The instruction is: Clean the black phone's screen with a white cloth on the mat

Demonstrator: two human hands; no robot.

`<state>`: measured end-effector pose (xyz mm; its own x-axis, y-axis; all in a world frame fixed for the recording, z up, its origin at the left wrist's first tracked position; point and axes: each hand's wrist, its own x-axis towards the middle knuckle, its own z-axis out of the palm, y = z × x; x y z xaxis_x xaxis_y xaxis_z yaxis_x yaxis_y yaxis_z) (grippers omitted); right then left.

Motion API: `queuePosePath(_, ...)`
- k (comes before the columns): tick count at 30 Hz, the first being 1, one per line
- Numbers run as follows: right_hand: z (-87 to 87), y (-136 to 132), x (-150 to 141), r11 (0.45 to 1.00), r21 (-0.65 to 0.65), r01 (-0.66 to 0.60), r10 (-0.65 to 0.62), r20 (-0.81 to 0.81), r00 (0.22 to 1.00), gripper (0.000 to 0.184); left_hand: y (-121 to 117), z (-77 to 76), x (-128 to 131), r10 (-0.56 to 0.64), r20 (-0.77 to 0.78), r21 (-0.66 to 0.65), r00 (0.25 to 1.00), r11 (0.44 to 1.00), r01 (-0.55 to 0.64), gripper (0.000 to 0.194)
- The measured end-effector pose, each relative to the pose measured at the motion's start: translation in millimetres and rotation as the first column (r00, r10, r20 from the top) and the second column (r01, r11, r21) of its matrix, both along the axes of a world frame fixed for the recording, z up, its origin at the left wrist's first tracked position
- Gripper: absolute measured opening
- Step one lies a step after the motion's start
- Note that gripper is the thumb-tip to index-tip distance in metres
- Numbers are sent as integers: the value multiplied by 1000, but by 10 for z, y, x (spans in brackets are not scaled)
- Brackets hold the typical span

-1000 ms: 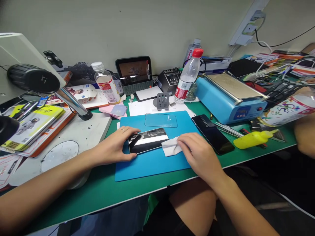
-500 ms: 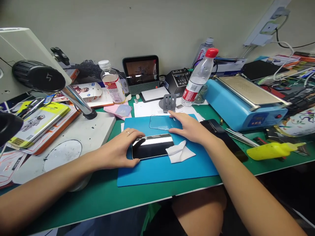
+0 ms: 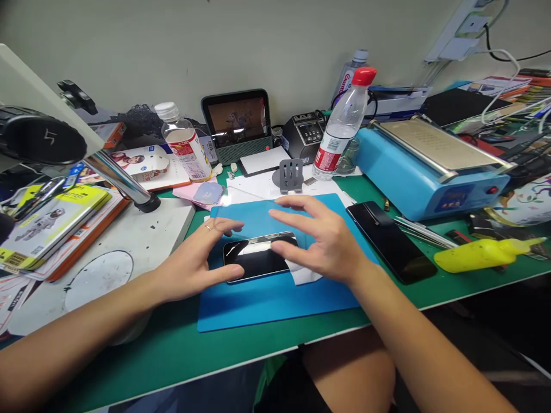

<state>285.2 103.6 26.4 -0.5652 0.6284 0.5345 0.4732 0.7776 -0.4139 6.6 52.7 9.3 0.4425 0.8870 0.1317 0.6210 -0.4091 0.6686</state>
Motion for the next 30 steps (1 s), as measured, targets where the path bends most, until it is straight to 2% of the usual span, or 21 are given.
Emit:
queuePosePath(4,-33,-298,-297,991,-100,-89,69,-185,980,46,-45,-3,-18,-31,157,41,987,999,25,74)
queuePosePath(8,-127,-439,-575,978,-178,-109,53,-290,956,57,-54,-20,-38,-32,303,79,952,997,9,86)
queuePosePath(11,-173,-478,-679,974,-198,-112,48,-301,952,55,-51,-14,-43,-38,367,131,930,991,-11,77)
queuePosePath(13,-186,-507,-660,974,-202,-102,54,-229,972,52,-53,-3,-45,-26,398,152,917,988,-37,69)
queuePosePath(16,-211,-574,-454,979,-201,-36,25,-59,998,57,-56,12,-53,29,414,132,910,987,-92,69)
queuePosePath(20,-326,-641,72,966,-150,210,-193,121,974,56,-49,8,-62,111,313,156,943,973,-167,81)
queuePosePath(22,-396,-637,317,954,-105,279,-256,196,947,57,-46,-7,-57,89,243,175,966,976,-134,86)
queuePosePath(25,-436,-585,529,957,-100,271,-239,251,938,33,-50,-39,-36,-21,160,217,987,976,-15,83)
queuePosePath(27,-407,-510,589,961,-83,263,-236,247,940,29,-58,-56,-21,-58,126,270,990,962,22,77)
queuePosePath(30,-323,-336,643,945,-14,328,-318,211,924,30,-66,-63,-7,-43,76,322,996,946,17,70)
